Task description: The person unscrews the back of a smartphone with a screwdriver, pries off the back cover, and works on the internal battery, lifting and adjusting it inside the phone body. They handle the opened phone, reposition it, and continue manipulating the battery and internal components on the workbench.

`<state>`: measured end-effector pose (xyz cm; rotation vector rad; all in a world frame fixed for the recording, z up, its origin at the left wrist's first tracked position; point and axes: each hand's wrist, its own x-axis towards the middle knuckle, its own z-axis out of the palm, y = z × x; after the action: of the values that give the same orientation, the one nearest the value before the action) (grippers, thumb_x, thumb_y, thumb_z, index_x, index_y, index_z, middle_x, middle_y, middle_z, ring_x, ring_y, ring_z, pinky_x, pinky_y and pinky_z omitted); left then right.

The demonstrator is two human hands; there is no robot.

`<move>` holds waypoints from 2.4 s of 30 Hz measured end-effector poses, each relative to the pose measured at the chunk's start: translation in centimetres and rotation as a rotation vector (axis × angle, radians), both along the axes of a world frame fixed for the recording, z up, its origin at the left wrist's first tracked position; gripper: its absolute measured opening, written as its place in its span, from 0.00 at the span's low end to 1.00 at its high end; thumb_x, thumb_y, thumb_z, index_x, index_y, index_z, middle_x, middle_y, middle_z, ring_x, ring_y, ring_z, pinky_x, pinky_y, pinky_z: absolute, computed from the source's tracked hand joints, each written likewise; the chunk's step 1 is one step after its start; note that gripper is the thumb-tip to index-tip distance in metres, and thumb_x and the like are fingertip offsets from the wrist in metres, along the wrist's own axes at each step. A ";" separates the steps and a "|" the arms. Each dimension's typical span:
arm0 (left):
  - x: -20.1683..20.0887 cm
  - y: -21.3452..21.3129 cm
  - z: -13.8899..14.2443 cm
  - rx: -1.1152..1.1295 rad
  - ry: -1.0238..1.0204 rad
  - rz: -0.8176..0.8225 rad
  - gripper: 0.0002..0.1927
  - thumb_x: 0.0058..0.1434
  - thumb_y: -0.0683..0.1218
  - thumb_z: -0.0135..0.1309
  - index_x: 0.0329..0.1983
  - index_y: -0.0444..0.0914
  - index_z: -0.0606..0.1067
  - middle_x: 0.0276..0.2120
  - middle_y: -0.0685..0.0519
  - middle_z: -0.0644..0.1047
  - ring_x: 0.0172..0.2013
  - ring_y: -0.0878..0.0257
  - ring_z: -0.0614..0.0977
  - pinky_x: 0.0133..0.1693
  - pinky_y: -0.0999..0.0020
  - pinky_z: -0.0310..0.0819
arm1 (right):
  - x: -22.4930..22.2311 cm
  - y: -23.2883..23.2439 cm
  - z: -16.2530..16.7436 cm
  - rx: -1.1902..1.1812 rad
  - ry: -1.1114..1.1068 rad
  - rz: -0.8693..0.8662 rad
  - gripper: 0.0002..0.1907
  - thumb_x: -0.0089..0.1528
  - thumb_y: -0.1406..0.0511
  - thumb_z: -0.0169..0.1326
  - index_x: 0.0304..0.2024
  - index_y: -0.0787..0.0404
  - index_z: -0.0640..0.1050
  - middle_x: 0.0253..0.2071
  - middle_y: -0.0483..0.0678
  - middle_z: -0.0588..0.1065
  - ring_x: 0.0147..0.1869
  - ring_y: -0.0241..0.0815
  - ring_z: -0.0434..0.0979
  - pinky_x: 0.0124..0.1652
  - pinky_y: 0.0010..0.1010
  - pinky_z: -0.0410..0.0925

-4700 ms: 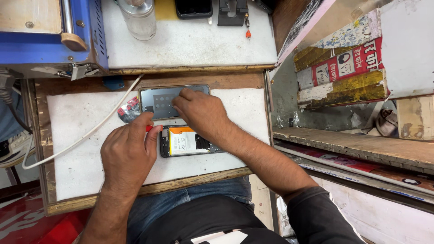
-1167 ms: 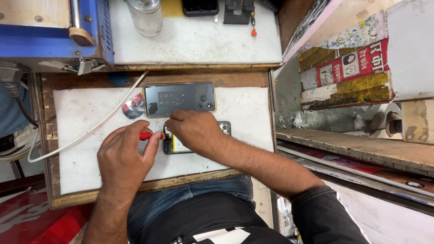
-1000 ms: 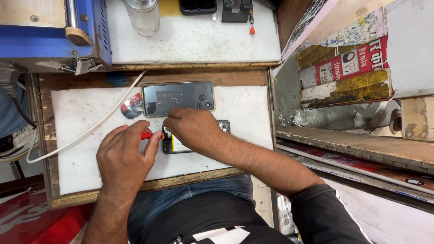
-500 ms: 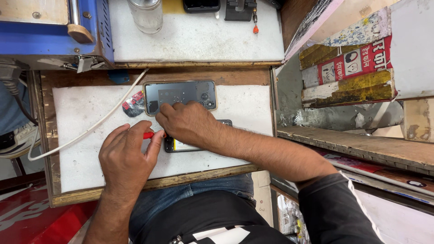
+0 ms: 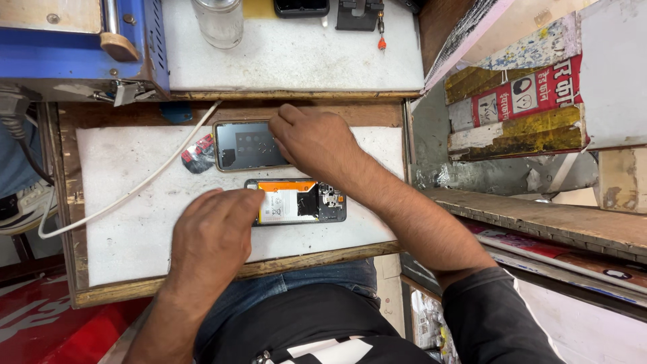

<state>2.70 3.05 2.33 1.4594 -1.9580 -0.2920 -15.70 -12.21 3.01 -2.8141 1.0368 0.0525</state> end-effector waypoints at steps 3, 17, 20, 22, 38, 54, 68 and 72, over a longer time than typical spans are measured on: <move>-0.1 0.0 0.0 0.158 -0.104 0.199 0.20 0.62 0.53 0.67 0.48 0.36 0.77 0.30 0.47 0.82 0.33 0.56 0.86 0.39 0.60 0.82 | 0.1 1.9 -0.4 0.084 -0.078 0.031 0.11 0.62 0.59 0.59 0.44 0.54 0.81 0.42 0.46 0.77 0.43 0.47 0.81 0.34 0.39 0.75; 0.4 0.3 0.2 0.040 0.015 0.030 0.16 0.58 0.38 0.61 0.49 0.36 0.74 0.35 0.46 0.83 0.36 0.53 0.86 0.41 0.59 0.81 | 1.0 5.0 -2.0 0.041 -0.228 0.177 0.08 0.60 0.63 0.59 0.42 0.56 0.79 0.43 0.44 0.75 0.44 0.43 0.80 0.35 0.34 0.75; 0.3 0.2 0.4 0.040 -0.005 0.071 0.17 0.58 0.41 0.63 0.49 0.35 0.74 0.35 0.45 0.83 0.35 0.52 0.86 0.40 0.59 0.81 | 0.4 3.6 -1.6 0.001 -0.241 0.062 0.09 0.62 0.62 0.59 0.43 0.56 0.79 0.41 0.45 0.74 0.42 0.43 0.79 0.35 0.34 0.75; 0.4 0.1 0.4 0.126 0.006 0.147 0.18 0.60 0.44 0.65 0.51 0.34 0.75 0.33 0.45 0.82 0.34 0.52 0.86 0.38 0.59 0.81 | 0.0 3.1 -1.5 0.003 -0.240 -0.007 0.09 0.64 0.61 0.59 0.44 0.57 0.79 0.41 0.45 0.73 0.42 0.43 0.79 0.35 0.34 0.75; -0.5 -0.2 2.3 0.214 0.078 0.042 0.17 0.60 0.37 0.55 0.53 0.38 0.75 0.41 0.45 0.81 0.38 0.48 0.84 0.39 0.56 0.81 | -1.5 7.9 0.8 0.198 -0.217 -0.143 0.19 0.60 0.59 0.63 0.53 0.54 0.80 0.51 0.47 0.77 0.49 0.49 0.77 0.45 0.42 0.73; 0.3 -1.1 3.2 0.231 0.065 0.119 0.15 0.63 0.43 0.58 0.52 0.35 0.76 0.41 0.45 0.82 0.37 0.50 0.85 0.36 0.57 0.80 | -2.8 9.4 -0.7 0.108 -0.185 0.044 0.26 0.55 0.51 0.68 0.47 0.55 0.74 0.64 0.56 0.70 0.70 0.54 0.66 0.60 0.56 0.60; 0.8 -2.1 2.7 0.282 -0.061 0.167 0.15 0.63 0.48 0.61 0.51 0.39 0.77 0.31 0.48 0.82 0.33 0.50 0.84 0.39 0.55 0.79 | -1.9 11.2 -0.7 0.085 -0.300 -0.025 0.22 0.60 0.57 0.64 0.55 0.55 0.78 0.63 0.52 0.73 0.69 0.54 0.69 0.63 0.52 0.63; 1.1 -1.9 2.7 0.113 0.157 -0.039 0.16 0.61 0.39 0.54 0.53 0.38 0.75 0.45 0.43 0.83 0.42 0.47 0.85 0.42 0.56 0.79 | -1.1 11.3 -1.1 0.234 -0.426 -0.041 0.18 0.62 0.61 0.63 0.54 0.58 0.80 0.52 0.49 0.78 0.57 0.50 0.76 0.56 0.44 0.68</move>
<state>3.82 1.16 5.06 1.4240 -1.8706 -0.5270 -16.77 -0.95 1.87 -2.4407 0.9166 -0.3864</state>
